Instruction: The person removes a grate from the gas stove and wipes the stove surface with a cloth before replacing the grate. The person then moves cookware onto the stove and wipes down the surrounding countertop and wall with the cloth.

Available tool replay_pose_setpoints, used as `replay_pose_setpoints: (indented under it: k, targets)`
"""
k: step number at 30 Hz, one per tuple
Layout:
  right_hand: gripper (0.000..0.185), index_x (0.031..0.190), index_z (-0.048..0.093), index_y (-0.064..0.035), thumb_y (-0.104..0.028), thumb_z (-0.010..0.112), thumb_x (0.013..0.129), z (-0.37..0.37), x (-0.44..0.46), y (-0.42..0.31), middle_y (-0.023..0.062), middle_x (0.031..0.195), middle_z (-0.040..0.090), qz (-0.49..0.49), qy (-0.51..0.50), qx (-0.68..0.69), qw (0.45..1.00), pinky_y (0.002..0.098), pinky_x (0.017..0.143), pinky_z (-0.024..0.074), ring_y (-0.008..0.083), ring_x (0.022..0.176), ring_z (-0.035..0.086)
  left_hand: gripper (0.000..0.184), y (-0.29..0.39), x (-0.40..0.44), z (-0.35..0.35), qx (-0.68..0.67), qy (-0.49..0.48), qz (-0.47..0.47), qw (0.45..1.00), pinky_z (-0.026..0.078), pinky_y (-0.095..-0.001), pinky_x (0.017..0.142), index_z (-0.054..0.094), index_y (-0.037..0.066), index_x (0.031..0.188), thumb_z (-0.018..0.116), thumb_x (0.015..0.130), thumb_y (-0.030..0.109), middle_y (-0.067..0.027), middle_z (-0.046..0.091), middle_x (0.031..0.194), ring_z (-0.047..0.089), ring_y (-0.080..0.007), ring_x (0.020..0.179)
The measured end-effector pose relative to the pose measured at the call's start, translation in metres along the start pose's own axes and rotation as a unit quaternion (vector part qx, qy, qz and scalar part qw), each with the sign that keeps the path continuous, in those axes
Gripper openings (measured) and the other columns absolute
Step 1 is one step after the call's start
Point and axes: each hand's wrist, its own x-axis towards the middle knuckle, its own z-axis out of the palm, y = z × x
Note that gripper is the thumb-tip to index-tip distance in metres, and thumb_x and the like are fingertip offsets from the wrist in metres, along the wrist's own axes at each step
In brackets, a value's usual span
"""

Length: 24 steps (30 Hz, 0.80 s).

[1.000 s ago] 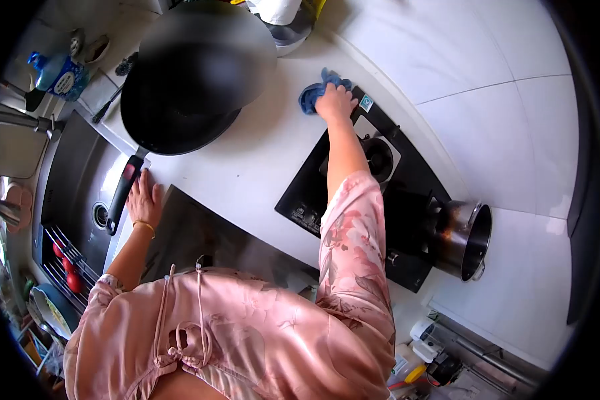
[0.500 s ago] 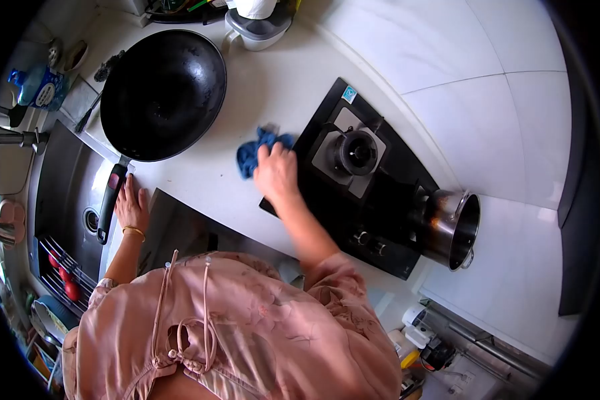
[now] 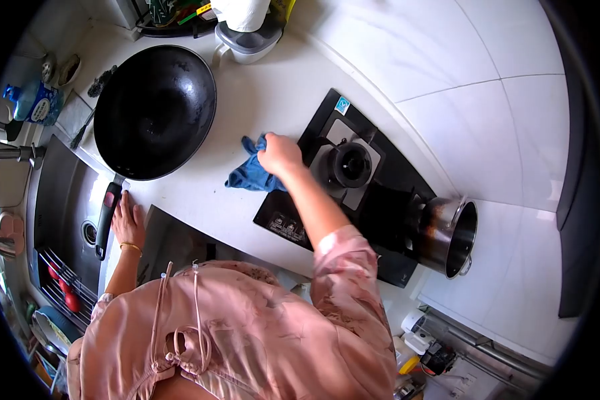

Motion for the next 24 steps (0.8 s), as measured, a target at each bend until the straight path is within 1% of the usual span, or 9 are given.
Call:
replay_pose_setpoints:
  k: [2, 5, 7, 8, 10, 11, 17, 19, 24]
  targets:
    - [0.04, 0.111, 0.061, -0.0072, -0.027, 0.057, 0.077, -0.046, 0.005, 0.003, 0.016, 0.111, 0.062, -0.01, -0.021, 0.031, 0.999, 0.0411, 0.09, 0.0462, 0.032, 0.102, 0.06, 0.047, 0.001, -0.001, 0.002, 0.004, 0.012, 0.009, 1.0, 0.044, -0.0447, 0.085, 0.036, 0.017, 0.139, 0.04, 0.095, 0.033, -0.021, 0.057, 0.11, 0.056, -0.0377, 0.099]
    - [0.042, 0.113, 0.061, -0.0097, -0.032, 0.055, 0.078, -0.096, 0.065, 0.041, 0.0165, 0.108, 0.063, 0.0, 0.14, 0.034, 0.99, 0.0402, 0.089, 0.0465, 0.0311, 0.103, 0.06, 0.048, 0.0, -0.001, 0.001, 0.006, 0.008, 0.004, 1.0, 0.043, -0.0448, 0.087, 0.036, 0.017, 0.139, 0.039, 0.095, 0.034, -0.0211, 0.056, 0.113, 0.055, -0.0377, 0.101]
    - [0.048, 0.115, 0.061, -0.0098, -0.037, 0.059, 0.075, -0.122, 0.115, 0.072, 0.0137, 0.112, 0.063, 0.029, 0.121, -0.021, 0.992, 0.0395, 0.09, 0.046, 0.0293, 0.105, 0.059, 0.048, -0.001, -0.001, 0.0, 0.017, 0.005, 0.006, 1.0, 0.042, -0.0451, 0.087, 0.036, 0.017, 0.139, 0.039, 0.095, 0.034, -0.0212, 0.055, 0.114, 0.055, -0.038, 0.101]
    - [0.057, 0.119, 0.058, -0.0074, -0.043, 0.061, 0.074, -0.133, 0.128, 0.076, 0.0142, 0.119, 0.059, 0.048, 0.05, -0.041, 0.997, 0.0395, 0.093, 0.0443, 0.0291, 0.111, 0.056, 0.048, 0.0, -0.001, 0.001, 0.021, 0.004, 0.007, 1.0, 0.042, -0.0453, 0.087, 0.035, 0.017, 0.139, 0.039, 0.095, 0.034, -0.0213, 0.055, 0.114, 0.055, -0.0382, 0.102]
    - [0.063, 0.124, 0.053, -0.0026, -0.043, 0.062, 0.076, -0.104, 0.157, 0.11, 0.0222, 0.124, 0.054, 0.057, 0.084, -0.051, 0.993, 0.0372, 0.097, 0.0415, 0.0319, 0.114, 0.054, 0.048, -0.004, -0.003, 0.007, 0.042, 0.02, 0.012, 0.999, 0.042, -0.0455, 0.087, 0.035, 0.017, 0.14, 0.038, 0.095, 0.034, -0.0211, 0.055, 0.115, 0.054, -0.0384, 0.102]
    - [0.072, 0.126, 0.049, 0.0011, -0.046, 0.064, 0.075, -0.094, 0.156, 0.105, 0.0249, 0.131, 0.047, 0.119, 0.106, -0.068, 0.985, 0.0392, 0.101, 0.0377, 0.0356, 0.12, 0.047, 0.048, -0.005, -0.003, 0.01, 0.052, 0.029, 0.015, 0.998, 0.042, -0.0457, 0.087, 0.035, 0.017, 0.14, 0.038, 0.095, 0.034, -0.021, 0.055, 0.115, 0.054, -0.0385, 0.102]
    - [0.039, 0.111, 0.056, -0.0018, -0.029, 0.052, 0.083, -0.016, 0.114, 0.057, 0.0233, 0.115, 0.052, 0.198, 0.253, -0.127, 0.939, 0.046, 0.088, 0.0443, 0.0391, 0.103, 0.053, 0.047, -0.002, -0.001, 0.005, 0.026, 0.02, 0.017, 0.999, 0.042, -0.0456, 0.086, 0.035, 0.016, 0.14, 0.037, 0.096, 0.034, -0.0202, 0.055, 0.114, 0.055, -0.038, 0.101]
    - [0.027, 0.103, 0.06, -0.0019, -0.02, 0.044, 0.09, 0.004, 0.083, 0.042, 0.0195, 0.108, 0.055, 0.158, 0.265, -0.151, 0.939, 0.0429, 0.082, 0.0441, 0.0354, 0.097, 0.054, 0.047, -0.003, 0.0, 0.005, 0.022, 0.022, 0.02, 0.999, 0.043, -0.0451, 0.085, 0.035, 0.016, 0.14, 0.037, 0.096, 0.033, -0.02, 0.056, 0.112, 0.055, -0.0375, 0.1]
    - [0.023, 0.099, 0.063, -0.0074, -0.02, 0.05, 0.085, 0.032, 0.014, 0.014, 0.0152, 0.102, 0.061, 0.016, 0.183, -0.207, 0.961, 0.0433, 0.082, 0.0434, 0.0346, 0.097, 0.055, 0.047, -0.005, 0.0, 0.005, 0.009, 0.02, 0.013, 1.0, 0.045, -0.044, 0.083, 0.035, 0.016, 0.14, 0.038, 0.096, 0.034, -0.0197, 0.057, 0.109, 0.056, -0.0368, 0.098]
